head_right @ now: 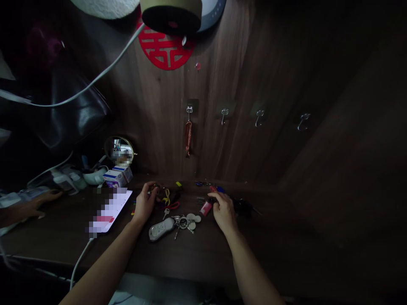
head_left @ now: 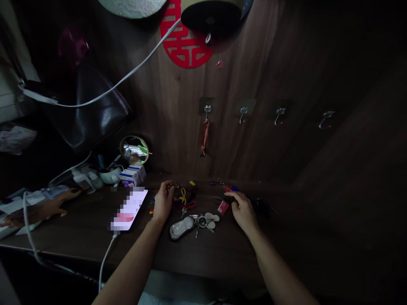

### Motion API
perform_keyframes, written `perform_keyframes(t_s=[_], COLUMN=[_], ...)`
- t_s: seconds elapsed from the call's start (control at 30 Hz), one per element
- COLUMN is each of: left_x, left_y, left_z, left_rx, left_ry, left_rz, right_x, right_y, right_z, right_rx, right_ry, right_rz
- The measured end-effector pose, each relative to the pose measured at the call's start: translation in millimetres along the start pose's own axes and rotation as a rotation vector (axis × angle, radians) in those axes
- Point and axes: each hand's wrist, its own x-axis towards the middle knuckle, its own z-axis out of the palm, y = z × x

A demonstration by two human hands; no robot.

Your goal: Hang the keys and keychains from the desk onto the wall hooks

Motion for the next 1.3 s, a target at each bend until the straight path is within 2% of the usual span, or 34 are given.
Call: perform_keyframes(t_s=[0.13,0.3,0.43,0.5,0.6,0.67,0.8,0.97,1.13,1.3], left_x=[3.4,4.5,-0.6,-4.7,-10.2,-11.8,-11.0,-9.7,-5.3,-0.5], left_y=[-5.0,-13.5,-3.4,5.8,14.0,12.5,2.5,1.9,3.0,1.7], left_z=[-1.3,0.5,-1.8,-2.5,1.0,6.0,13.8,13.2,11.1,11.8], left_rx=[0.068,0.194,0.353,0.369,0.364,0.397,0.471,0.458,0.264,-0.009], left_ry=[0.133,0.070,0.058,-0.018,-0.216,-0.263,-0.230,-0.253,-0.229,-0.170], left_rz=[0.132,0.226,0.323,0.431,0.575,0.566,0.474,0.421,0.390,0.292], right_x=[-4.6,-10.5,-12.8,-13.4,-13.8,-14.1,-14.3,-13.5,-11.2,-5.1], right_y=[-22.8,-59.9,-70.1,-69.0,-66.0,-64.7,-63.7,-62.7,-60.8,-57.9], right_z=[4.1,13.3,19.8,22.3,24.5,25.2,25.4,25.5,27.2,29.8], right_rx=[0.020,0.062,0.021,0.001,-0.023,-0.021,0.005,0.019,0.046,0.157], right_ry=[-0.007,-0.187,-0.336,-0.355,-0.350,-0.338,-0.328,-0.327,-0.310,-0.279], right_rz=[-0.207,-0.386,-0.422,-0.414,-0.400,-0.392,-0.383,-0.363,-0.313,-0.218])
